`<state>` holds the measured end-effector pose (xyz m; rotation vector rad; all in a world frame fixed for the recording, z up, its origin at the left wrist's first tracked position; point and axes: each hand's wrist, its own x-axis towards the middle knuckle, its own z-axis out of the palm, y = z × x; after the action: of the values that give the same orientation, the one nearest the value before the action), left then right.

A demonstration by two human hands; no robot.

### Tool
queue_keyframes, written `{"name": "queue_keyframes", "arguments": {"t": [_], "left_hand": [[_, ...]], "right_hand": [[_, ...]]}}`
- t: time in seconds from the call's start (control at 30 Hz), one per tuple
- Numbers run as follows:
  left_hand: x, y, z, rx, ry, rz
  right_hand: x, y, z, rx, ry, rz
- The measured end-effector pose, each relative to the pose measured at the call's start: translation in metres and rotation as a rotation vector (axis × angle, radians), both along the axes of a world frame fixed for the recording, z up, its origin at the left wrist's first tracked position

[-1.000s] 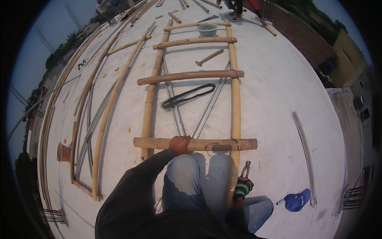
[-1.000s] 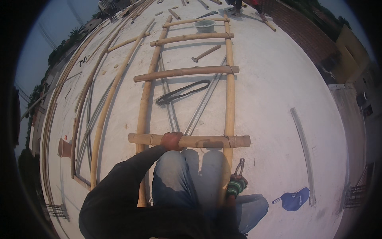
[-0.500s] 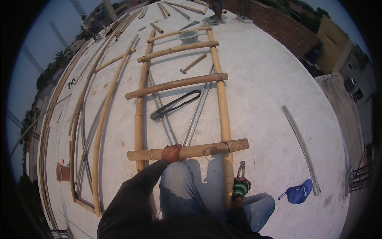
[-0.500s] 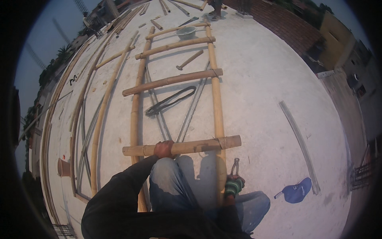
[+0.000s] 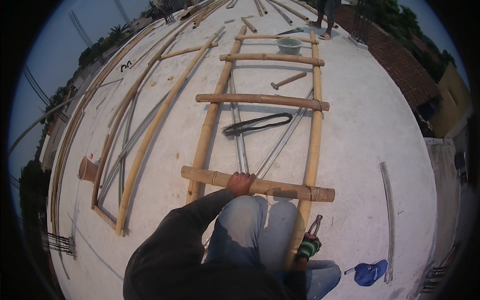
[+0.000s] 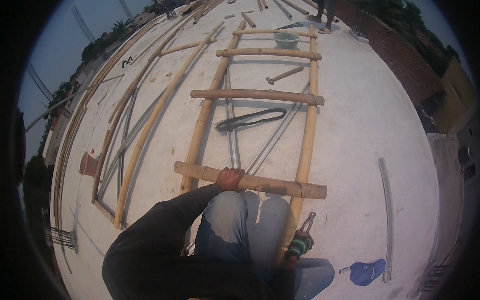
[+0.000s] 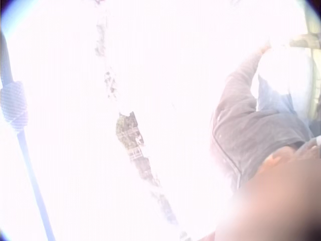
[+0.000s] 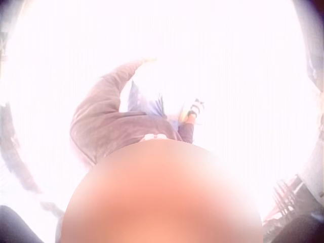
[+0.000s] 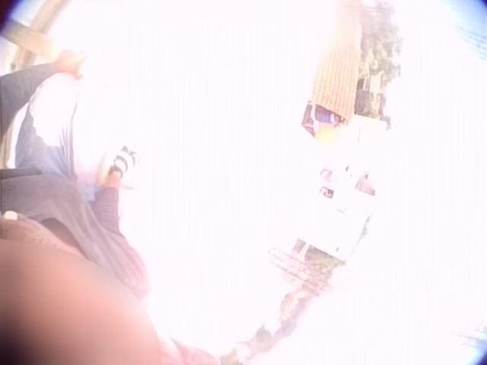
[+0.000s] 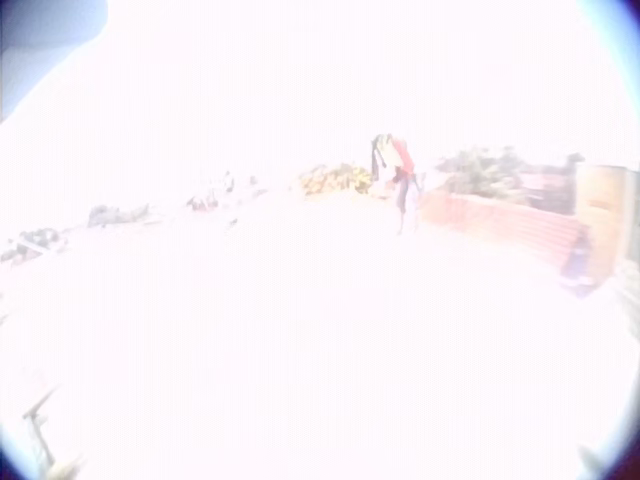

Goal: The person assembles a bamboo scaffolding structure on a rooftop. They position bamboo poles, use a hammer to drive nails into joints, and tie wire around the connections to secure the frame.

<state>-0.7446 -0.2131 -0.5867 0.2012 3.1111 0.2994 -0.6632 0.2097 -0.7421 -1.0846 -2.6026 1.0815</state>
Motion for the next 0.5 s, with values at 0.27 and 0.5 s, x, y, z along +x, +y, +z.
{"name": "queue_keyframes", "arguments": {"t": [0.27, 0.5], "left_hand": [[-0.027, -0.017, 0.017, 0.064, -0.348, -0.112], [-0.005, 0.008, 0.005, -0.027, -0.039, 0.061]], "right_hand": [[0.005, 0.003, 0.010, -0.069, -0.030, 0.079], [0.006, 0.003, 0.014, -0.291, -0.006, 0.046]]}}
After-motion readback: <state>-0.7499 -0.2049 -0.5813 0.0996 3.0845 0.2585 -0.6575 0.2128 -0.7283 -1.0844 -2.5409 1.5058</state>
